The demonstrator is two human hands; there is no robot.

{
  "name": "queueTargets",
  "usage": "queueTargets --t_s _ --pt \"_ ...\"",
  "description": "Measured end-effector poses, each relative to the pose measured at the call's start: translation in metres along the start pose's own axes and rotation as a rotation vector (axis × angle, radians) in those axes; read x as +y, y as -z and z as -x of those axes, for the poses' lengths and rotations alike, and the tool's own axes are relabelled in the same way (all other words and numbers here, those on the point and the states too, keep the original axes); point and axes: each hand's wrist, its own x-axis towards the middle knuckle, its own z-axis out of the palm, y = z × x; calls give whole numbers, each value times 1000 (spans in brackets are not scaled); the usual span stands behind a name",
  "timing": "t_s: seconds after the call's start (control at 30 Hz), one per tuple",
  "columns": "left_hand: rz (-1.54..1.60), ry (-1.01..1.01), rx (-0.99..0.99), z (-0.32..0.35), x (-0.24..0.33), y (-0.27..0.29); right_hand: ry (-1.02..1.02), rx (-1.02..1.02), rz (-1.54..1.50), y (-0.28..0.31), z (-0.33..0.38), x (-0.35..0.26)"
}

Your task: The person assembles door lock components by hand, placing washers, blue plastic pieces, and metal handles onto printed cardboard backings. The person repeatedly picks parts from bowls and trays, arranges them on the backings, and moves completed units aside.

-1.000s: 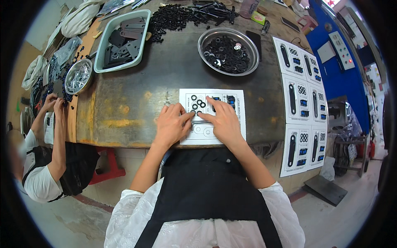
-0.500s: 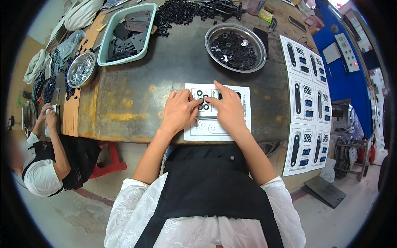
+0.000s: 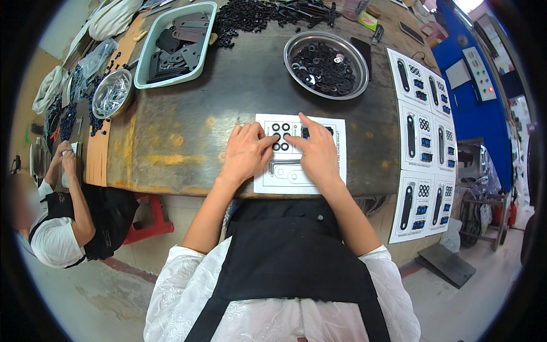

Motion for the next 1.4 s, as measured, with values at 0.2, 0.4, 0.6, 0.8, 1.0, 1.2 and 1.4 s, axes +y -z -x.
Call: queueTargets --t_s 0.2,0.4,0.6,0.8,1.0,1.2,1.4 --pt "34 29 9 -2 -1 0 -29 14 -1 -2 -2 -1" --pt "6 5 17 -15 -9 -2 -29 27 31 -4 -12 2" --pt "30 8 36 -10 -7 -7 -42 20 10 -7 -5 1" --pt "64 31 -16 -3 -5 7 -47 -14 -37 7 2 -5" --pt "62 -13 -18 3 -4 1 -51 -20 -40 1 8 -6" --pt "71 -61 -41 12 -2 8 -22 -12 -56 2 16 -11" --pt "59 -70 -37 6 -5 11 -76 -27 -108 7 16 -14"
